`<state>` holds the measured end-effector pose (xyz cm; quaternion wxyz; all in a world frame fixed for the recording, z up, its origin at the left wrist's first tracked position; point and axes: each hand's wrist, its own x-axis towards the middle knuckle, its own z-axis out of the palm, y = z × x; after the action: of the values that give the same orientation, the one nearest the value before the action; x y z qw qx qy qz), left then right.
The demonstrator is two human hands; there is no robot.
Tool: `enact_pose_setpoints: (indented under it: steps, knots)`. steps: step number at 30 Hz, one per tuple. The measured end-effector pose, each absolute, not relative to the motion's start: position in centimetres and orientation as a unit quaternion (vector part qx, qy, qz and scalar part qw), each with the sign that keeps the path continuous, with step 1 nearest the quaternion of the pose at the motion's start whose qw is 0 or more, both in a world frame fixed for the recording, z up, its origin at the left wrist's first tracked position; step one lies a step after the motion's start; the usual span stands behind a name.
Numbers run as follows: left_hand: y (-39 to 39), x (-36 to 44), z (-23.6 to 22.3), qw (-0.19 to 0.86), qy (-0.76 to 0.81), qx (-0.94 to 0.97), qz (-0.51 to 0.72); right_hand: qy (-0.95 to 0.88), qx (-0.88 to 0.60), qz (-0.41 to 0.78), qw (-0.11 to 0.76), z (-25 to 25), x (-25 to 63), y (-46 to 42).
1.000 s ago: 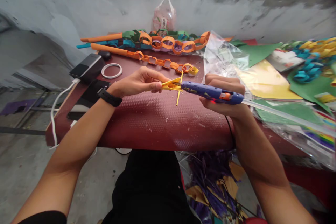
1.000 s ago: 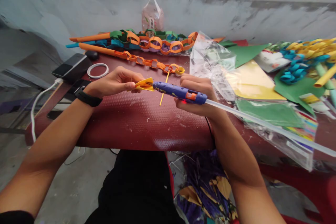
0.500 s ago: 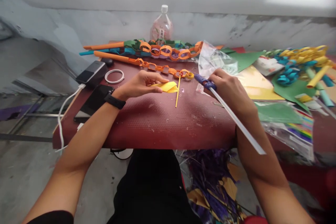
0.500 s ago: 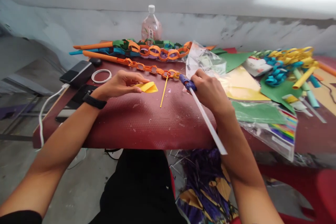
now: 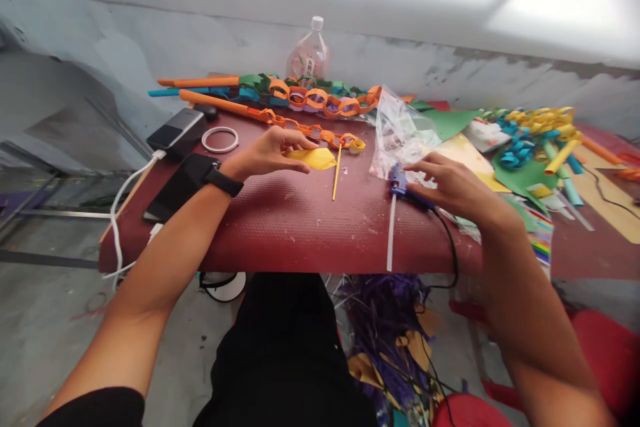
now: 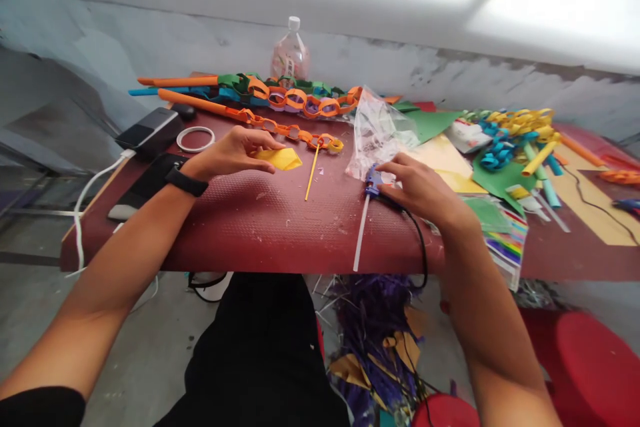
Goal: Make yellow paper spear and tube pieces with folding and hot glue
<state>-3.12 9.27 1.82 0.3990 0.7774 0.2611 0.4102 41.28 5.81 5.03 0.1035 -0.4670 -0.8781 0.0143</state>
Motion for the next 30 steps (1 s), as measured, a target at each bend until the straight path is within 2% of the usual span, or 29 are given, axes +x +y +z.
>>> enact_pose_setpoints:
  steps: [3,9,13,17,21,25,30]
  knots:
    - [9.4,-3.3,1.8,0.393,0.266,0.780,0.407,-0.914,-0.380,0.012,0.146,5.3,36.5,6.4]
    - [9.5,-3.6,1.8,0.395,0.278,0.774,0.408,-0.961,-0.270,-0.010,0.054,3.1,29.0,10.0]
    - [9.2,-3.6,2.1,0.401,0.279,0.769,0.412,-0.968,-0.244,-0.002,0.055,2.0,28.7,11.1]
    - [9.2,-3.6,2.2,0.392,0.283,0.765,0.426,-0.962,-0.244,0.011,0.124,2.4,29.3,10.1]
    - [9.5,-4.0,2.1,0.398,0.287,0.750,0.444,-0.940,-0.227,0.035,0.253,3.1,29.6,8.9]
    - [9.8,-4.2,1.7,0.397,0.299,0.750,0.437,-0.899,-0.252,-0.019,0.358,3.2,30.2,8.5]
    - [9.6,-3.7,1.6,0.391,0.311,0.766,0.404,-0.888,-0.277,-0.103,0.351,3.2,30.2,8.2]
